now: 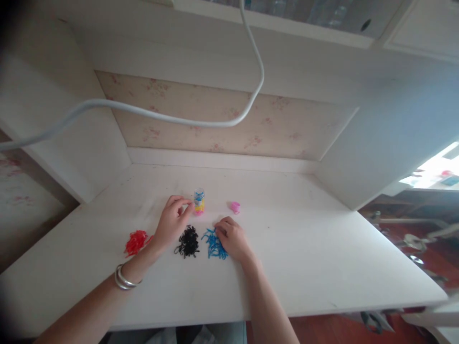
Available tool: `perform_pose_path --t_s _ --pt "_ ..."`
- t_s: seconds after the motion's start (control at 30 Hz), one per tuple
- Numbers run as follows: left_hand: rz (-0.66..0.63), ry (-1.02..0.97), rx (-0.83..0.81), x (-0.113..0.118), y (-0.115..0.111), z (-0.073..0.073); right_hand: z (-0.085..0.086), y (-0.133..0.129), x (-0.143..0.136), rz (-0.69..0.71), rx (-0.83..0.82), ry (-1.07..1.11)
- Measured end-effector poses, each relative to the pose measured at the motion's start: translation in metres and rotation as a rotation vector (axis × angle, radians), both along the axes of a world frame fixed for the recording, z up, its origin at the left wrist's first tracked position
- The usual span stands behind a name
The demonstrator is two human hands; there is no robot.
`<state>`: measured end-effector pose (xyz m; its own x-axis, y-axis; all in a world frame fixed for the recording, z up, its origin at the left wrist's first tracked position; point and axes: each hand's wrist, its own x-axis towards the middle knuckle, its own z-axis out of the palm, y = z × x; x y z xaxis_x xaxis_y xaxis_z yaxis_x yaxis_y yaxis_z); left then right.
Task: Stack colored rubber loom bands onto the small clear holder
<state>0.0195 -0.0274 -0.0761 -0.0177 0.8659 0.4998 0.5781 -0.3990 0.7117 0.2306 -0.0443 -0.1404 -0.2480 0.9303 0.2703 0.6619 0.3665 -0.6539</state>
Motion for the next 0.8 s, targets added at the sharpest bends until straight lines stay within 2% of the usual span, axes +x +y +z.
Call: perform_pose_path --t_s 0.13,0.23,0.5,0.8 --pt "0.051 0.086 0.061 -0.003 0.022 0.020 0.001 0.000 0.001 -0.007 0.002 0.007" --pt "0.082 0.137 0.095 -0.002 0.032 0.026 0.001 0.000 0.002 0.001 0.011 0.004" --pt "0.129 0.244 0.082 0.007 0.034 0.025 0.000 0.000 0.001 -0.028 0.002 0.012" --pt "0.110 0.261 0.105 0.000 0.030 0.023 -0.003 0.002 0.003 -0.023 -0.005 0.031"
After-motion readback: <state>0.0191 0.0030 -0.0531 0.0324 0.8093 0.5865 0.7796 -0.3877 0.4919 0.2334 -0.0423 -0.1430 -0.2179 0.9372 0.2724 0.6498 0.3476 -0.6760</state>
